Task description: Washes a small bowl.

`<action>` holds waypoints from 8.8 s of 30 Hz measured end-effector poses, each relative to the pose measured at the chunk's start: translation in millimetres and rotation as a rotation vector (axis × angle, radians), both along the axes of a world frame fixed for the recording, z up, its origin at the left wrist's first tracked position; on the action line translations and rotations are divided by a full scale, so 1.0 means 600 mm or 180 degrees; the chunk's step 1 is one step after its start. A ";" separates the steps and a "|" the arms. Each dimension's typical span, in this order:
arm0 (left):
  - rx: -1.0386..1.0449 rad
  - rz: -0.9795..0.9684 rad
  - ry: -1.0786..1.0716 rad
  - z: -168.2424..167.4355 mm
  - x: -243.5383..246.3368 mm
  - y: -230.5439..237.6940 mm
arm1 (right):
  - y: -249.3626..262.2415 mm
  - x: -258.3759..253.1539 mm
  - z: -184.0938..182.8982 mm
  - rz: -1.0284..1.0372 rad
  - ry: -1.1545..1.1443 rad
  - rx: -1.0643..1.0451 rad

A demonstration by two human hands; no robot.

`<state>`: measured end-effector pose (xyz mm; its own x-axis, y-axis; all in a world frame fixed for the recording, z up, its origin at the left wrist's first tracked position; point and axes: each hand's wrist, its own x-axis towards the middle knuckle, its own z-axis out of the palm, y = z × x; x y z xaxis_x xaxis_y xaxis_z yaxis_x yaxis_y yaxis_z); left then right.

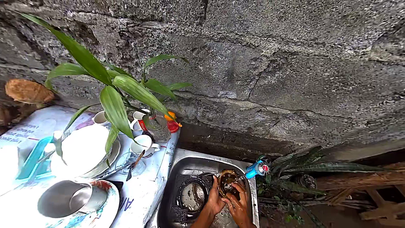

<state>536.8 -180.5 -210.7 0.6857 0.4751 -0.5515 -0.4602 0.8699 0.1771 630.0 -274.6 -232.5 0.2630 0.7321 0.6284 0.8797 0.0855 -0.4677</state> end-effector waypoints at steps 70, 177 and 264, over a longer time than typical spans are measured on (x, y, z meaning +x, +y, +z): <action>0.2087 -0.0289 0.2260 -0.053 0.010 0.021 | 0.093 0.054 0.018 -0.1718 0.3485 -0.0761; 0.2226 -0.0936 0.1609 -0.020 -0.129 0.045 | 0.080 -0.022 0.185 0.0003 0.5547 -0.1069; 0.2505 0.0330 0.2620 -0.030 0.003 0.061 | 0.048 0.062 0.040 -0.0454 0.3454 -0.1173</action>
